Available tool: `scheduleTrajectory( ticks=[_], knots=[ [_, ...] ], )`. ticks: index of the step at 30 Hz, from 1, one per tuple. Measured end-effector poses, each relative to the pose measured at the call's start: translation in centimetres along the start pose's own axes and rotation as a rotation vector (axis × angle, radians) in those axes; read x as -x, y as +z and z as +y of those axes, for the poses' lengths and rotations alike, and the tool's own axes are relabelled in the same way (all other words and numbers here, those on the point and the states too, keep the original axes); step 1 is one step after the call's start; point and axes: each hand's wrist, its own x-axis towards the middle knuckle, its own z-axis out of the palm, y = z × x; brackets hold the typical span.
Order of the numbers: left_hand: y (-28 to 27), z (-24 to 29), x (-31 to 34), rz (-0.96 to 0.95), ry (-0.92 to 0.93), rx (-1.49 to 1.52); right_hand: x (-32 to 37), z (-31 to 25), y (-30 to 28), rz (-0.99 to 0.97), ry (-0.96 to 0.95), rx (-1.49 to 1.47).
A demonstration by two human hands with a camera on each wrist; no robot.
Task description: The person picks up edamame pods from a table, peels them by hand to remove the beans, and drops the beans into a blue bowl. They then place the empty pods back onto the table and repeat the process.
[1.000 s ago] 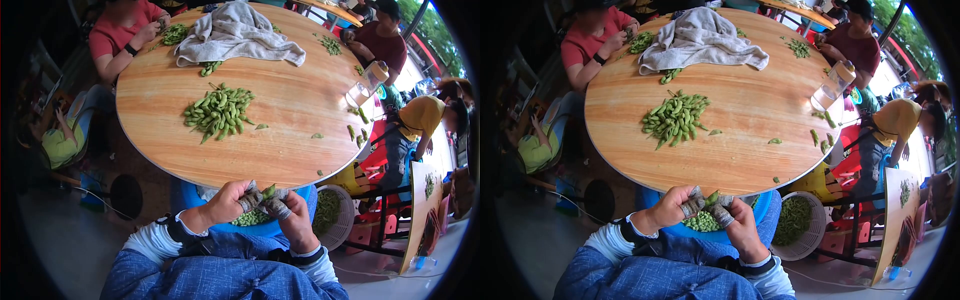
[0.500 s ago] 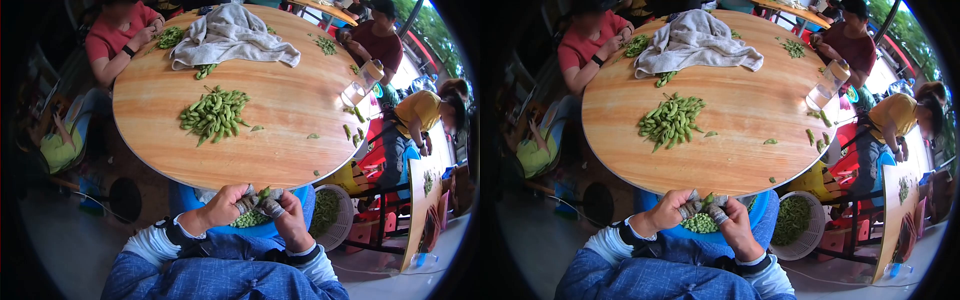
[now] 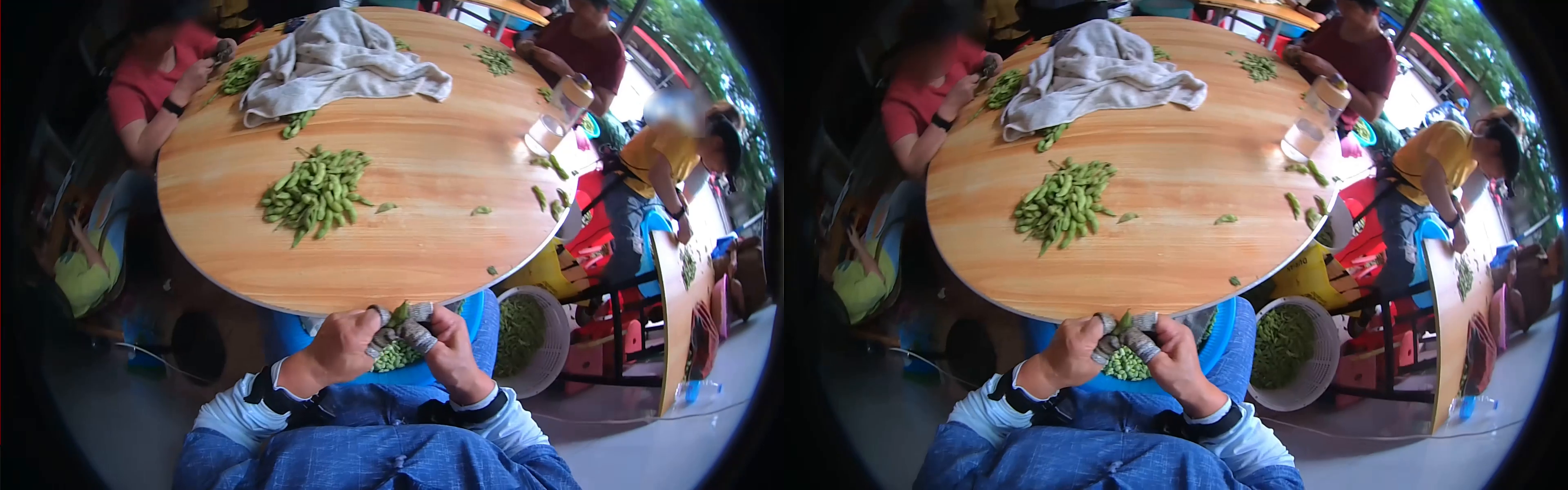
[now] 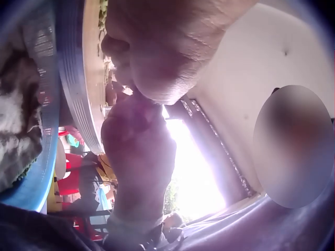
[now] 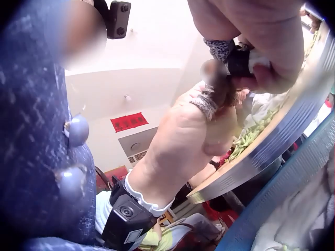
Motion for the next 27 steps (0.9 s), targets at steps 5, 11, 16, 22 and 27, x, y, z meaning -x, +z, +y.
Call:
scheduleTrajectory(
  ticks=[5,11,16,22,27],
  knots=[
    [0.6,-0.2,0.8,0.032,-0.387,0.77,0.1,0.4,-0.2,-0.021,-0.092,0.101],
    [-0.3,-0.3,0.9,-0.113,-0.518,0.724,-0.2,-0.6,-0.3,-0.008,-0.254,0.521],
    [0.4,-0.5,1.1,-0.103,-0.375,0.564,0.2,0.1,-0.8,-0.012,-0.257,0.586],
    [1.7,-2.0,2.8,-0.198,-0.27,0.552,0.6,-0.1,-1.5,-0.141,0.211,0.048],
    [2.2,-1.8,2.6,-0.058,-0.223,0.295,0.6,1.0,-0.7,-0.091,-0.149,0.794]
  ],
)
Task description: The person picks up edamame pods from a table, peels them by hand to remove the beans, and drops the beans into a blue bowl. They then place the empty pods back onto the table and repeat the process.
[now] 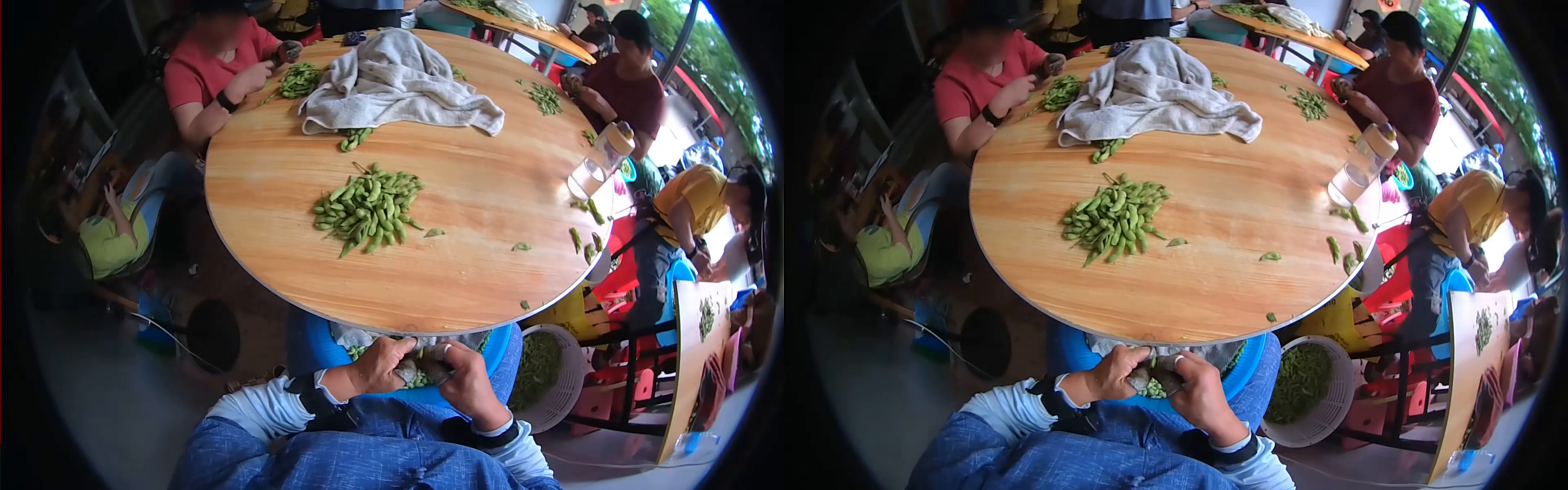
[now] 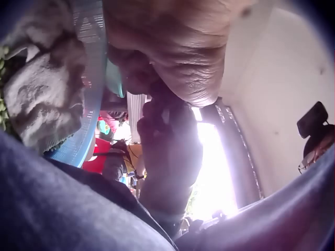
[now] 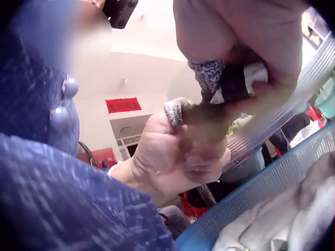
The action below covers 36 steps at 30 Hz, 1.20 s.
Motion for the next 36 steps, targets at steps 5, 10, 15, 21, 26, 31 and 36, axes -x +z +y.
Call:
scheduleTrajectory(
  ticks=[5,10,15,21,26,31,36],
  knots=[
    [1.1,-2.2,0.3,-0.116,-0.078,-0.211,0.6,0.7,-0.7,0.086,-0.018,0.216],
    [-1.1,0.9,0.0,-0.299,0.254,-0.48,3.5,3.0,-8.8,0.47,0.202,0.654],
    [-6.5,2.4,-5.0,-0.089,0.322,-0.69,5.6,2.4,-11.6,0.577,0.408,0.669],
    [-10.5,-3.0,-11.3,0.048,0.262,-1.11,4.5,1.7,-9.5,0.564,0.291,0.462],
    [-10.2,-2.8,-12.2,0.047,0.312,-1.192,3.1,1.3,-7.7,0.516,0.197,0.377],
    [-10.0,-1.2,-11.6,0.165,0.442,-1.137,1.3,0.3,-6.1,0.435,0.171,0.289],
    [-10.6,3.0,-10.0,0.247,0.378,-1.037,0.6,0.0,-5.5,0.428,0.155,-0.044]
  ],
)
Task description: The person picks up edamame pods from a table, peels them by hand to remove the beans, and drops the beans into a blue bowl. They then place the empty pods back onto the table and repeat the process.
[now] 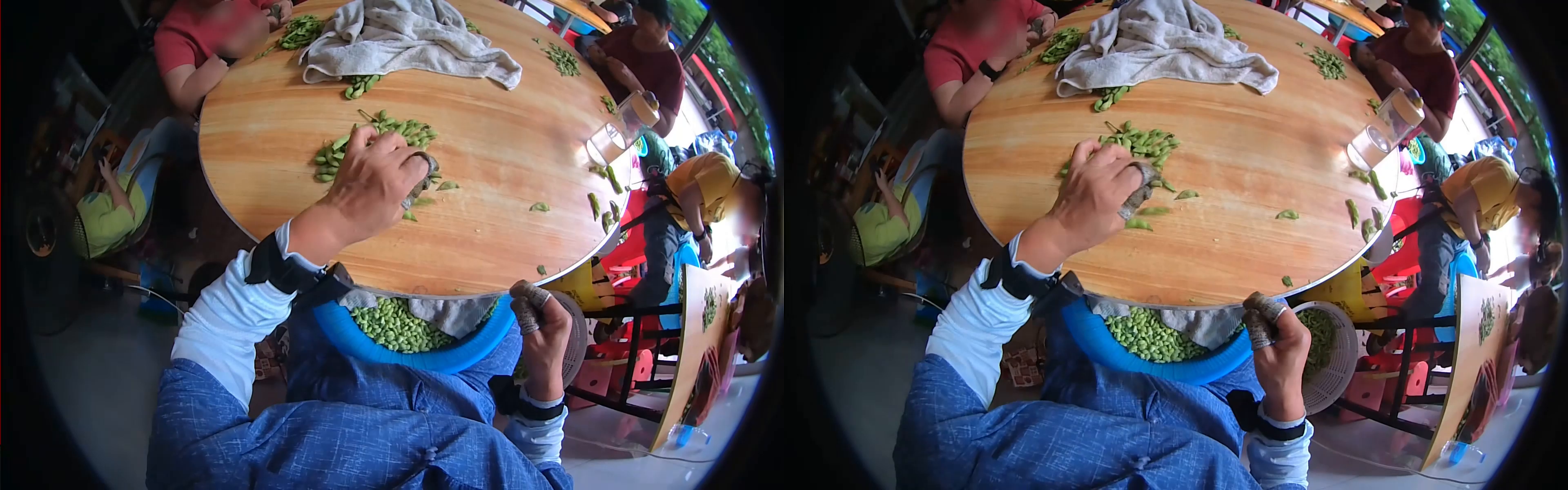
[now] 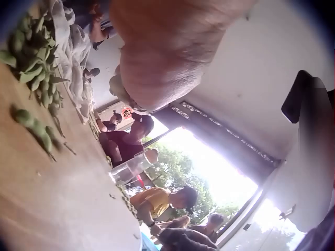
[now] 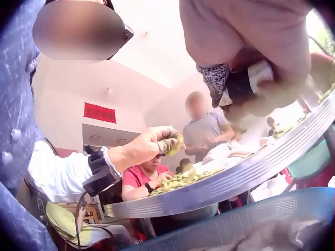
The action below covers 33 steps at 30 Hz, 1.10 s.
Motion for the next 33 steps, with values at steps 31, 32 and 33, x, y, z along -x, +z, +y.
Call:
scheduleTrajectory(
  ticks=[31,32,33],
  knots=[
    [2.3,5.8,5.6,-0.337,-0.723,1.678,-1.9,-3.8,5.3,-0.255,0.349,-0.561],
    [2.3,5.9,5.5,-0.326,-0.73,1.672,-1.9,-3.7,5.4,-0.247,0.338,-0.551],
    [2.3,5.9,5.4,-0.316,-0.735,1.667,-1.9,-3.6,5.4,-0.236,0.328,-0.542]
  ],
)
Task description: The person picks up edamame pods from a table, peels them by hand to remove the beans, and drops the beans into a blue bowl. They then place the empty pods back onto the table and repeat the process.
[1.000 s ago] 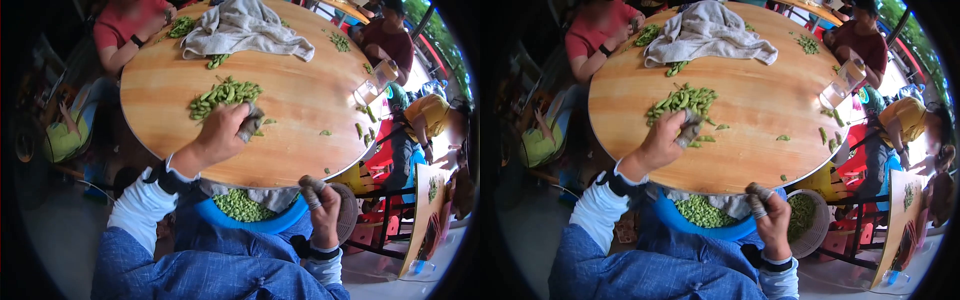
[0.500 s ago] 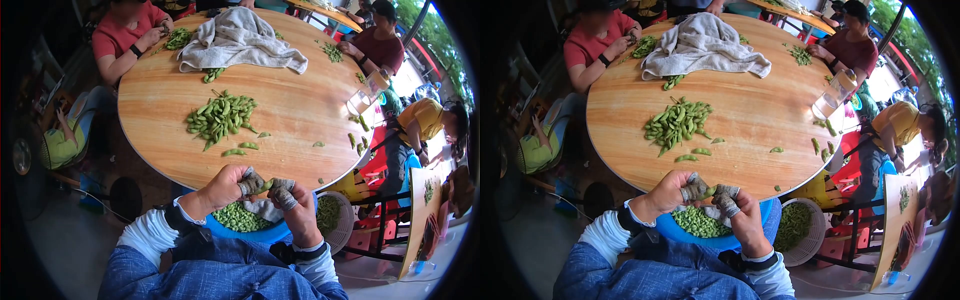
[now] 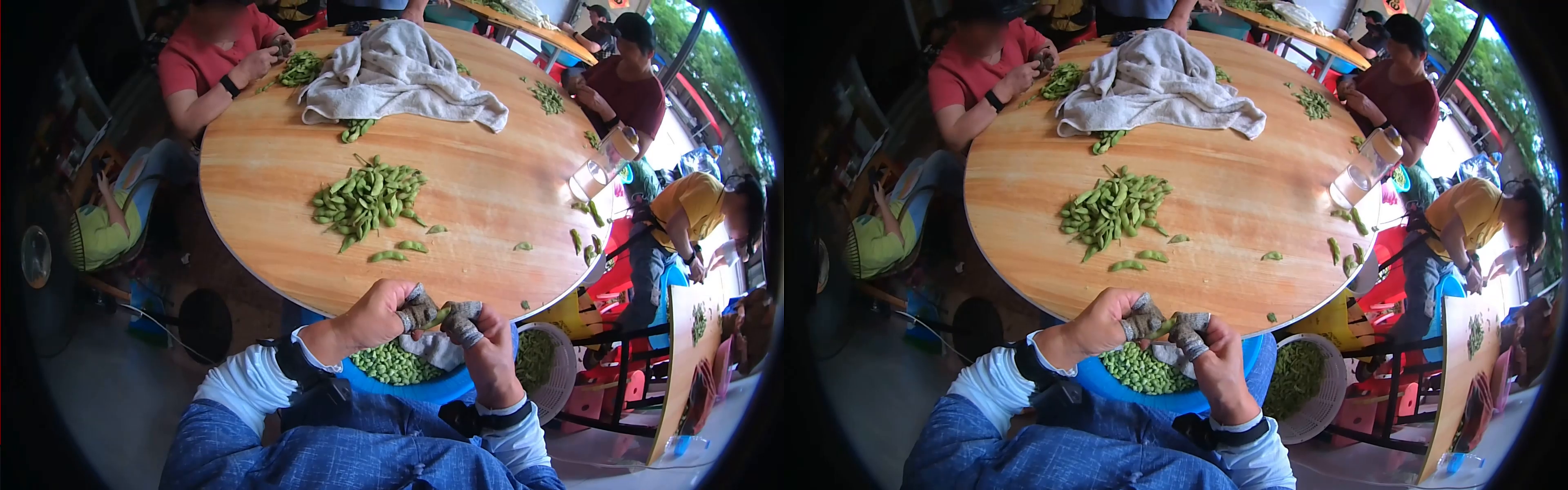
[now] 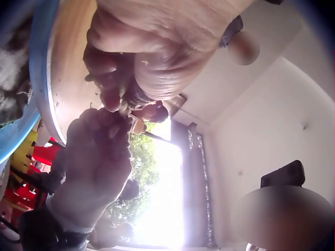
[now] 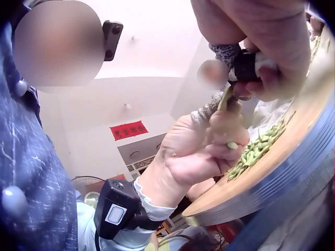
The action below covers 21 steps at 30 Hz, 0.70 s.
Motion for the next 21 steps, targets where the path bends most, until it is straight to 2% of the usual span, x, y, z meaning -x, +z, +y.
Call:
scheduleTrajectory(
  ticks=[3,6,9,10,11,12,13,16,17,20,21],
  knots=[
    [-0.4,0.5,0.0,-0.041,-0.009,-0.123,-0.4,0.5,-0.1,-0.016,-0.02,-0.026],
    [-0.3,0.3,-0.8,0.043,0.21,-0.307,-1.1,1.1,-0.4,0.04,-0.071,0.046],
    [0.1,2.5,-0.1,0.14,0.528,-1.036,-1.2,0.5,-0.2,0.074,-0.241,0.073],
    [0.1,2.8,0.1,0.168,0.62,-1.268,-1.3,0.2,0.0,0.057,-0.222,0.075],
    [-0.2,2.7,0.1,0.102,0.652,-1.373,-1.3,-0.1,0.0,0.043,-0.201,0.078],
    [-0.4,2.4,0.2,0.089,0.652,-1.4,-1.2,-0.2,0.0,0.033,-0.178,0.08],
    [-0.5,2.0,0.3,0.076,0.651,-1.425,-1.3,0.0,-0.5,-0.03,-0.067,0.096],
    [-0.9,1.0,0.4,0.064,0.682,-1.353,-1.5,0.9,-0.8,-0.117,0.01,-0.104],
    [-1.0,0.5,0.4,0.064,0.695,-1.303,-1.7,1.6,-0.9,-0.156,-0.022,-0.2],
    [-1.6,-0.8,-0.1,-0.017,0.533,-0.888,-2.1,2.8,-0.7,-0.153,-0.076,-0.317],
    [-1.4,-1.3,-0.2,-0.003,0.553,-0.734,-2.2,3.0,-0.7,-0.18,-0.098,-0.355]
  ],
)
